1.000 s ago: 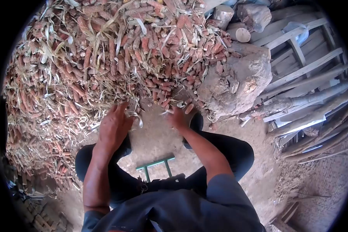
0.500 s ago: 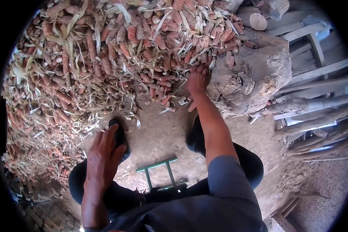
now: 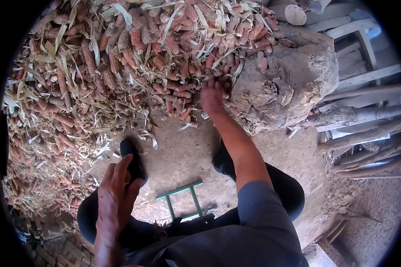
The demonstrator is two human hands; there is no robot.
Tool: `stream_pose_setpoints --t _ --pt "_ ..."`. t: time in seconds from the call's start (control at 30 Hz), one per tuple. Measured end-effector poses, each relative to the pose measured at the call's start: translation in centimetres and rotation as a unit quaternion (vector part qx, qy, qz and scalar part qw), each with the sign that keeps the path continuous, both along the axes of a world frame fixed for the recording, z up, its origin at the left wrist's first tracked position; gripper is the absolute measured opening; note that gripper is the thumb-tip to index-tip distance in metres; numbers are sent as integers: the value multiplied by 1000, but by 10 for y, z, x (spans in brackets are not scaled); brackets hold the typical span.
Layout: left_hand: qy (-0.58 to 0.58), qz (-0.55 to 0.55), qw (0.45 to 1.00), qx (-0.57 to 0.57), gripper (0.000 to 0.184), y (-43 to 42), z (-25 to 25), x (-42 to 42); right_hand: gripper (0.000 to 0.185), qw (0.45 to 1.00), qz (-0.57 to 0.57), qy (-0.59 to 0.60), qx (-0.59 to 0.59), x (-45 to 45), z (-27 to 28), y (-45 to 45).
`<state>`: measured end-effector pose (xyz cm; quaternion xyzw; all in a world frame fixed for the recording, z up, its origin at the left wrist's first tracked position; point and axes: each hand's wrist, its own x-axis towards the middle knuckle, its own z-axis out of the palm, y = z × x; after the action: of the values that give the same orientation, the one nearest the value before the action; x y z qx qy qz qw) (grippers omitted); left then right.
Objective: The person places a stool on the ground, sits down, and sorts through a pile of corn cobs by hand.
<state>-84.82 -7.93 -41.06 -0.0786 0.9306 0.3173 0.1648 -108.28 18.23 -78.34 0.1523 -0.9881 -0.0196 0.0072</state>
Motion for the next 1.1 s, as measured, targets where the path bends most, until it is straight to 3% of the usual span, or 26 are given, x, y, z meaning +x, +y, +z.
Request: stream_pose_setpoints --t 0.1,0.17,0.2,0.27,0.4,0.47,0.6,0.7,0.8,0.93,1.0,1.03,1.07,1.1 --pt "-33 1 999 -12 65 0 2 0 42 1000 25 -3 -2 -7 4 -4" --pt "-18 1 1000 -8 64 -1 -2 1 53 990 -97 4 -99 -16 14 0" --pt "-1 2 1000 -4 64 -2 -3 2 53 990 -97 4 -98 -21 11 3" --pt "2 1 1000 -1 64 -2 -4 0 55 970 -215 -16 -112 -29 -4 10" --pt "1 -1 1000 2 63 -2 -5 1 58 975 -212 -29 -58 -24 -33 15" --pt "-5 0 1000 5 63 -2 -5 1 57 954 -224 -40 -193 -12 -33 17" --pt "-9 -6 1000 6 62 -2 -6 1 52 967 -165 53 -185 -13 -26 21" --pt "-8 -9 1000 2 62 -1 -6 1 23 936 -217 47 -274 -55 -57 42" --pt "-6 -7 1000 4 62 0 -7 -1 15 943 -240 35 -227 -66 -53 49" --pt "-4 -11 1000 6 62 0 -7 -1 15 937 -232 25 -259 -46 -38 37" --pt "-5 -13 1000 3 62 0 -8 0 18 900 -218 -4 -377 -22 -33 17" --pt "-7 -14 1000 3 62 1 -8 1 18 890 -215 -86 -392 -7 -29 10" --pt "-7 -10 1000 4 63 0 -9 1 18 890 -216 -86 -392 -3 -22 8" --pt "-8 -5 1000 5 63 0 -9 1 20 922 -198 -88 -320 -1 -26 8"
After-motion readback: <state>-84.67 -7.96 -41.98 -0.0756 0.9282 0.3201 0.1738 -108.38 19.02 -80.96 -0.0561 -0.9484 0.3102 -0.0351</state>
